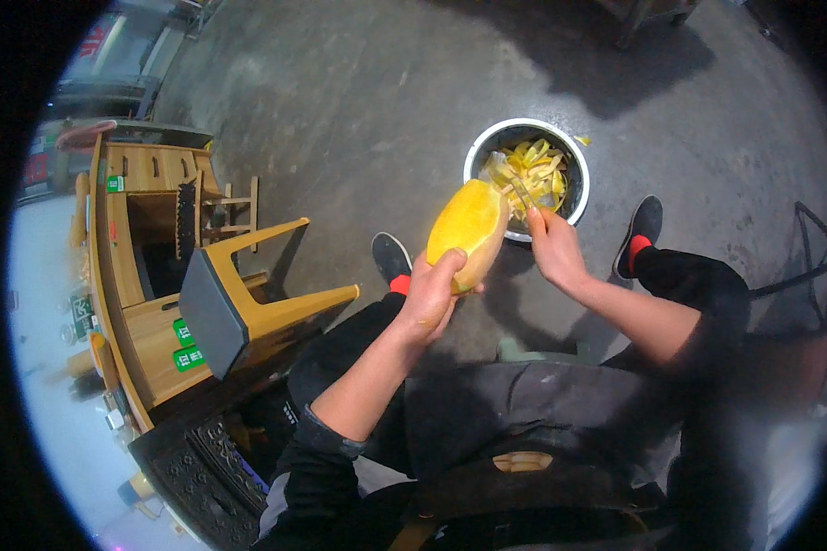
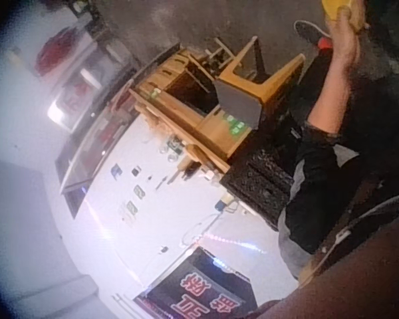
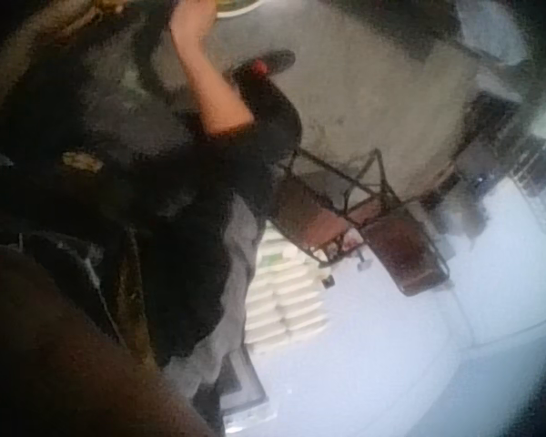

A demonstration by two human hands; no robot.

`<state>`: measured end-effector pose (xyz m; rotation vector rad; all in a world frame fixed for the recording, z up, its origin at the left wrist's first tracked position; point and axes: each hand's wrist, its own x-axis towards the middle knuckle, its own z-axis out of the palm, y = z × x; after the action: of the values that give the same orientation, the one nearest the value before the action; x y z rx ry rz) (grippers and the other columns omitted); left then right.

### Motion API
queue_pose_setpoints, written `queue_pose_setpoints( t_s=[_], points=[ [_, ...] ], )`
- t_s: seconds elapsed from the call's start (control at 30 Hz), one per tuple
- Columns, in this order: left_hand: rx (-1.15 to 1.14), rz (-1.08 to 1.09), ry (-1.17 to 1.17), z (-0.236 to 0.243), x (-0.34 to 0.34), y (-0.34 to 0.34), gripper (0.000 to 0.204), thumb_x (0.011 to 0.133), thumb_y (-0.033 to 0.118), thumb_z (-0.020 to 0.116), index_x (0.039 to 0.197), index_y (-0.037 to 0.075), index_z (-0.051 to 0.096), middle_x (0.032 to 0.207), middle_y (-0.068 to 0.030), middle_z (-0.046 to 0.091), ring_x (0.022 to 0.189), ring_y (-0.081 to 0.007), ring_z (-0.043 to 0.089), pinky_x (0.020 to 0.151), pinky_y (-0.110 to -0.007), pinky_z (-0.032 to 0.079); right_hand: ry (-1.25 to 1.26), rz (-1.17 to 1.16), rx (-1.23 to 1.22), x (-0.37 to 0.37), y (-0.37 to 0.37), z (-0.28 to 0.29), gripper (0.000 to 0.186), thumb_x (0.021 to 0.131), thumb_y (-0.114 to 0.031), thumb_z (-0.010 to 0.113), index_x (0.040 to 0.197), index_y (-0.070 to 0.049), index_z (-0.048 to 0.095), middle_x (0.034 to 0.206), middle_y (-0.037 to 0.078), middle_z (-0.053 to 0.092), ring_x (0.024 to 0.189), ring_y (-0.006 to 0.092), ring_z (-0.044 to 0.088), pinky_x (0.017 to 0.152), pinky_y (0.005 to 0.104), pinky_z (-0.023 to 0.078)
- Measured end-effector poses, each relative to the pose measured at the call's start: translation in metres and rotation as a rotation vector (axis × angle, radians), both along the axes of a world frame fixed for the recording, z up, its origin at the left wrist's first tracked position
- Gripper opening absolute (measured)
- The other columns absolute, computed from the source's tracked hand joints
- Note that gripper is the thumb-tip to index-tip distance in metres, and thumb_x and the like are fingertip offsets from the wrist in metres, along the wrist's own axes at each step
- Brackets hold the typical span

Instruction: The person sits on a low stool and peels a large yellow melon using a peeler, collecting the peels in a metal bowl on the floor. The person rotates the melon to remove the skin in long strips and finishes by placing the peeled melon on a nearby wooden table.

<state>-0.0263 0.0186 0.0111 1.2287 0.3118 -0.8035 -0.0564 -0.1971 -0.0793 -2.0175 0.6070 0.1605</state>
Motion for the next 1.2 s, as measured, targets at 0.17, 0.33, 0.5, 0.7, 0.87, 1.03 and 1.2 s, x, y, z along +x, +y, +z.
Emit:
queue_pose_setpoints(
  t_s=[0.17,0.33,0.5,0.7,0.87,1.03,1.2],
  points=[
    [0.051,-0.007,-0.037,-0.013,-0.005,0.000,0.043,0.100,0.016,0.057,0.139,-0.002,0.056,0.123,-0.0115,0.067,0.102,-0.0211,0.068,0.077,-0.036,0.061,-0.307,0.301,-0.091,-0.015,0.011,0.045,0.027,0.106,-0.028,0.062,0.096,-0.004,0.063,0.075,0.024,0.068,0.072,0.0478,0.069,0.061,0.0559,0.053],
    [-0.084,0.002,0.030,-0.018,-0.001,0.009,0.052,0.101,0.022,0.055,0.149,0.004,0.046,0.140,-0.0146,0.060,0.116,-0.0270,0.065,0.083,-0.043,0.061,-0.300,0.359,-0.225,-0.007,0.003,0.046,0.026,0.105,-0.030,0.063,0.097,-0.006,0.065,0.074,0.024,0.069,0.071,0.0465,0.070,0.061,0.0560,0.055],
    [-0.090,0.008,0.071,-0.017,-0.003,0.012,0.055,0.101,0.023,0.055,0.152,0.007,0.044,0.143,-0.0157,0.058,0.121,-0.0298,0.062,0.084,-0.046,0.060,-0.271,0.352,-0.261,-0.008,-0.004,0.011,0.032,0.106,-0.036,0.060,0.099,-0.005,0.070,0.078,0.024,0.071,0.075,0.0472,0.071,0.067,0.0568,0.057],
    [-0.134,-0.016,0.076,0.003,-0.005,0.012,0.056,0.101,0.022,0.054,0.153,0.006,0.043,0.144,-0.0161,0.057,0.121,-0.0302,0.061,0.084,-0.047,0.059,0.231,0.175,-0.196,0.020,-0.034,-0.042,0.055,0.108,-0.049,0.047,0.110,-0.002,0.075,0.106,0.028,0.074,0.102,0.0461,0.072,0.089,0.0566,0.056],
    [-0.057,0.014,0.082,-0.002,-0.002,0.013,0.053,0.102,0.022,0.052,0.152,0.006,0.044,0.143,-0.0155,0.058,0.119,-0.0291,0.061,0.083,-0.047,0.059,0.191,-0.004,0.027,0.015,-0.019,-0.030,0.052,0.110,-0.045,0.047,0.104,0.002,0.069,0.094,0.028,0.073,0.088,0.0493,0.071,0.078,0.0542,0.056],
    [-0.071,0.044,0.123,-0.013,-0.001,0.017,0.049,0.104,0.024,0.050,0.149,0.006,0.045,0.142,-0.0148,0.058,0.119,-0.0277,0.062,0.084,-0.046,0.058,-0.266,0.201,-0.035,-0.011,0.005,0.029,0.034,0.107,-0.030,0.060,0.090,-0.001,0.063,0.080,0.026,0.068,0.074,0.0476,0.068,0.065,0.0545,0.053],
    [-0.130,0.101,0.141,-0.017,-0.004,0.010,0.045,0.105,0.024,0.047,0.147,0.007,0.047,0.140,-0.0137,0.059,0.120,-0.0267,0.062,0.086,-0.046,0.058,-0.432,0.486,-0.112,-0.027,0.022,0.066,0.025,0.102,-0.024,0.068,0.089,-0.004,0.061,0.074,0.020,0.068,0.070,0.0443,0.069,0.060,0.0532,0.054]
  ],
)
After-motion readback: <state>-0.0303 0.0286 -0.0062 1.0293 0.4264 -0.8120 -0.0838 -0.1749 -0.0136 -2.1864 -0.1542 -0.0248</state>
